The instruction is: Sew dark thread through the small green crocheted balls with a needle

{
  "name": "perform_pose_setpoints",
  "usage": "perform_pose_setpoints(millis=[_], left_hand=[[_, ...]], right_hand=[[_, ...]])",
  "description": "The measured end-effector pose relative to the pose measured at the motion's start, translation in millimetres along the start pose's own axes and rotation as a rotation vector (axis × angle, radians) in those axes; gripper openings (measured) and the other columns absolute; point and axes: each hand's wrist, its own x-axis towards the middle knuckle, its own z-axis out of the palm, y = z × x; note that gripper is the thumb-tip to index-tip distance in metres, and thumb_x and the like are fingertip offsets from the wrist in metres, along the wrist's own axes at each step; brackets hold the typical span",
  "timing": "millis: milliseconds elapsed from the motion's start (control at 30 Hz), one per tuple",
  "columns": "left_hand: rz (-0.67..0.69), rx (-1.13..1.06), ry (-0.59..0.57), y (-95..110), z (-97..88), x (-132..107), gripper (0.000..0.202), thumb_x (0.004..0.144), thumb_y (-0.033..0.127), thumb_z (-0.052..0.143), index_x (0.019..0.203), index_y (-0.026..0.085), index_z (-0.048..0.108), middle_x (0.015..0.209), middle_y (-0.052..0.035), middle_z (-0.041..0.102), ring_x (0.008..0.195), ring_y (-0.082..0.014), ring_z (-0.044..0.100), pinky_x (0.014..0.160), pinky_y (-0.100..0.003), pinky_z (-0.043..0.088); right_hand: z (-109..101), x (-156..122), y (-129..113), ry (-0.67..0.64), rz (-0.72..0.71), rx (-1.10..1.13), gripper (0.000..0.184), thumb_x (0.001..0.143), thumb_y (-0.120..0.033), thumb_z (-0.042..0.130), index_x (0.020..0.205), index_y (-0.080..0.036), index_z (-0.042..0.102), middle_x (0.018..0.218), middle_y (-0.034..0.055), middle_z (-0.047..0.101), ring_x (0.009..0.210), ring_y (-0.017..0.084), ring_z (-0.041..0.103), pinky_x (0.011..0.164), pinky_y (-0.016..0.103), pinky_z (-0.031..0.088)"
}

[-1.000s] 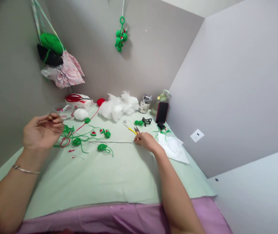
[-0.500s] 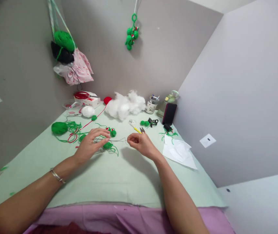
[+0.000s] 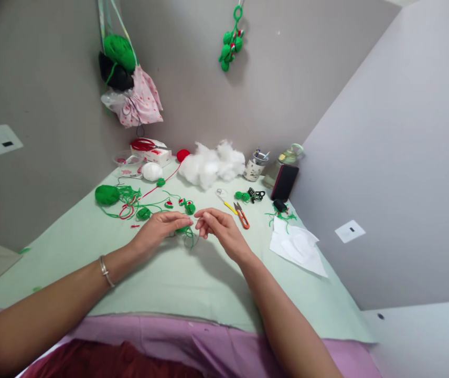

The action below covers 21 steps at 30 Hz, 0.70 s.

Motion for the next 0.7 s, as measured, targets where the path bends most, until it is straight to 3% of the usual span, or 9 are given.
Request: perform_pose_setpoints(millis=[200, 467, 700], left_hand=[[-0.070, -0.156, 0.028, -13, 4.9, -1, 0.030, 0.078, 0.046, 0.075, 0.092, 0.020, 0.080, 0.102, -0.0068, 0.075, 0.100, -0.0216, 0.061, 0.096, -0.033, 0.040], [-0.050, -0.193, 0.097, -11, 11.4, -3, 0.025, 0.073, 0.041, 0.079, 0.085, 0.018, 0.081, 0.090, -0.0069, 0.075, 0.092, -0.0214, 0.062, 0.093, -0.034, 0.042], [-0.005, -0.136, 0.143, -8, 13.2, -4, 0.021, 0.071, 0.037, 0.080, 0.083, 0.020, 0.082, 0.085, -0.0050, 0.073, 0.090, -0.0209, 0.060, 0.092, -0.034, 0.042]], right_hand=[[5, 0, 0, 0.107, -0.069, 0.038, 0.026, 0.084, -0.036, 0.073, 0.101, -0.017, 0.070, 0.078, 0.0020, 0.068, 0.058, 0.009, 0.056, 0.058, 0.025, 0.047], [19, -1, 3, 0.102, -0.081, 0.055, 0.040, 0.082, -0.038, 0.075, 0.115, -0.020, 0.061, 0.072, -0.0013, 0.066, 0.056, 0.011, 0.059, 0.054, 0.026, 0.048], [23, -1, 6, 0.102, -0.048, 0.087, 0.045, 0.079, -0.038, 0.078, 0.116, -0.019, 0.060, 0.071, -0.0020, 0.066, 0.055, 0.011, 0.060, 0.053, 0.025, 0.048]])
